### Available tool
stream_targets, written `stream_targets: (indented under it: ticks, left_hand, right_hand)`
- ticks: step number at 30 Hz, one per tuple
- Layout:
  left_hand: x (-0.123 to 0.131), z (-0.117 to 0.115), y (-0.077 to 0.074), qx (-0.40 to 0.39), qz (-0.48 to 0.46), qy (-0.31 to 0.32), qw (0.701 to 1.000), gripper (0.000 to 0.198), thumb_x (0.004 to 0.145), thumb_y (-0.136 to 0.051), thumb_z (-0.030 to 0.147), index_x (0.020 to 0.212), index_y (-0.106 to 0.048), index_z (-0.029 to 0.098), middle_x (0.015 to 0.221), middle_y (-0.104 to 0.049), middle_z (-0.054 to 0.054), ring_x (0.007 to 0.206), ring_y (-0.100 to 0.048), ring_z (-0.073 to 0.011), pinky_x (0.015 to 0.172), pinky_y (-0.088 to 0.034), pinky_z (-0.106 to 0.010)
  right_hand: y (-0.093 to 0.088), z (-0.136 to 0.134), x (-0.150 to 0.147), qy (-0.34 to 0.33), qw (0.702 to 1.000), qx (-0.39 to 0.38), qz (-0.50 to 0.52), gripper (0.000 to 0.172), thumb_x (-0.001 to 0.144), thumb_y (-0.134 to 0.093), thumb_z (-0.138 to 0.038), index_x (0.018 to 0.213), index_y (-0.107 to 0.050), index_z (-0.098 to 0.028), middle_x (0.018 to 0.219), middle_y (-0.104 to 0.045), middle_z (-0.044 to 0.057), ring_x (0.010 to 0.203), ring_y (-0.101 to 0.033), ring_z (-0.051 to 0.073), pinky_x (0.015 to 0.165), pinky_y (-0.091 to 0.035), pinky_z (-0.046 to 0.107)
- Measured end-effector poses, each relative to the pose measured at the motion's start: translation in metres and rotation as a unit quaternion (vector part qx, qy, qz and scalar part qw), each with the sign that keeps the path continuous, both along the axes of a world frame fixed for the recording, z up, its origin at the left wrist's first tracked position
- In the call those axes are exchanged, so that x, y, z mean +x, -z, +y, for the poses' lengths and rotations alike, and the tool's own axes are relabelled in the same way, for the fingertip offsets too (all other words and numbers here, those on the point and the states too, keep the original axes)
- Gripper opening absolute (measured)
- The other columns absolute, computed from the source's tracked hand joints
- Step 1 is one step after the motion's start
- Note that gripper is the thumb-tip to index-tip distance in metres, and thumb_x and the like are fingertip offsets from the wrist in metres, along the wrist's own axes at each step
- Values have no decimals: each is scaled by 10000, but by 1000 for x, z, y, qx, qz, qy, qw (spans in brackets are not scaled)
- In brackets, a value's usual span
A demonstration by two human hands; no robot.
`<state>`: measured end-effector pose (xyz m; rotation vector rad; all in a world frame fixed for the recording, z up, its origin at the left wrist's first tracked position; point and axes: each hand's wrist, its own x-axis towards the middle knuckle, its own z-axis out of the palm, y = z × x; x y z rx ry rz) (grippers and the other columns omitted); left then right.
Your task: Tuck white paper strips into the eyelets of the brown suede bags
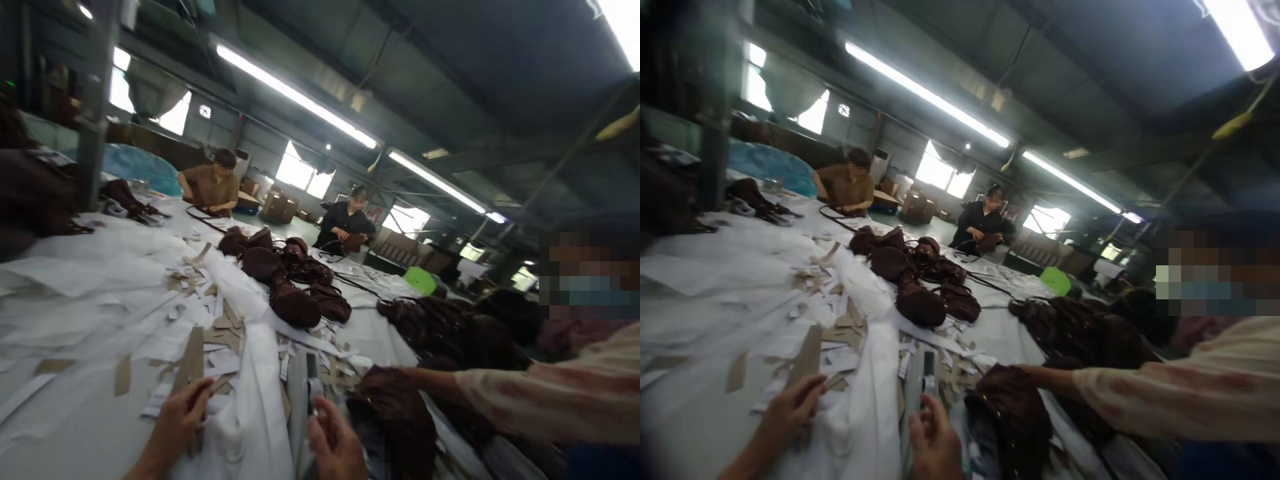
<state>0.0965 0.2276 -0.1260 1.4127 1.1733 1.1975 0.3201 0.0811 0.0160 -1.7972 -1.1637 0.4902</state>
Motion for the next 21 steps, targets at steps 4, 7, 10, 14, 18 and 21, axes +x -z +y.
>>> stream_targets:
  ticks: [4, 7, 10, 14, 18, 21]
  left_hand:
    - [-7, 5, 4, -67, -3, 27, 997, 403, 717, -595, 503, 993, -658, 217, 770, -754, 10, 572, -679, -191, 530, -545, -247]
    - [-7, 8, 12, -86, 17, 40, 995, 421, 693, -606, 512, 998, -659, 227, 769, -760, 17, 591, -690, -196, 556, -557, -244]
    - [-7, 9, 18, -78, 54, 44, 995, 421, 694, -601, 517, 1004, -659, 239, 769, -763, 25, 606, -696, -196, 578, -559, -238]
    - [-8, 10, 22, -61, 97, 40, 993, 432, 717, -576, 524, 1041, -646, 247, 806, -768, 26, 703, -715, -211, 628, -559, -237]
    - [-8, 12, 26, -42, 147, 38, 988, 406, 743, -566, 509, 1048, -652, 255, 845, -770, 22, 831, -715, -226, 684, -541, -230]
    - [-9, 13, 30, -29, 170, 47, 984, 392, 747, -575, 494, 1052, -656, 262, 897, -768, 25, 864, -711, -230, 682, -535, -225]
  right_hand:
    - [-13, 45, -22, -45, 994, -38, -92, 379, 823, -539, -289, 1173, -574, -146, 925, -662, 78, 719, -629, 182, 652, -502, 304]
    - [-12, 73, -37, -91, 978, -13, -189, 499, 768, -558, -183, 1262, -507, -143, 1082, -624, 104, 776, -617, 174, 741, -503, 317]
    - [-21, 87, -26, -125, 958, -17, -257, 540, 777, -553, -170, 1308, -463, -131, 1163, -595, 121, 885, -605, 184, 848, -484, 324]
    - [-40, 72, 35, -70, 893, -112, -430, 582, 797, -612, -302, 1344, -457, -177, 1336, -512, 148, 1218, -456, 288, 1044, -318, 458]
    - [-26, 32, 114, 110, 821, -284, -483, 794, 573, -804, -188, 1313, -516, -205, 1444, -401, 193, 1333, -295, 414, 1064, -120, 613]
    - [-9, 8, 162, 172, 827, -310, -436, 542, 668, -696, -81, 1198, -615, -160, 1159, -632, 228, 1085, -572, 399, 926, -350, 581]
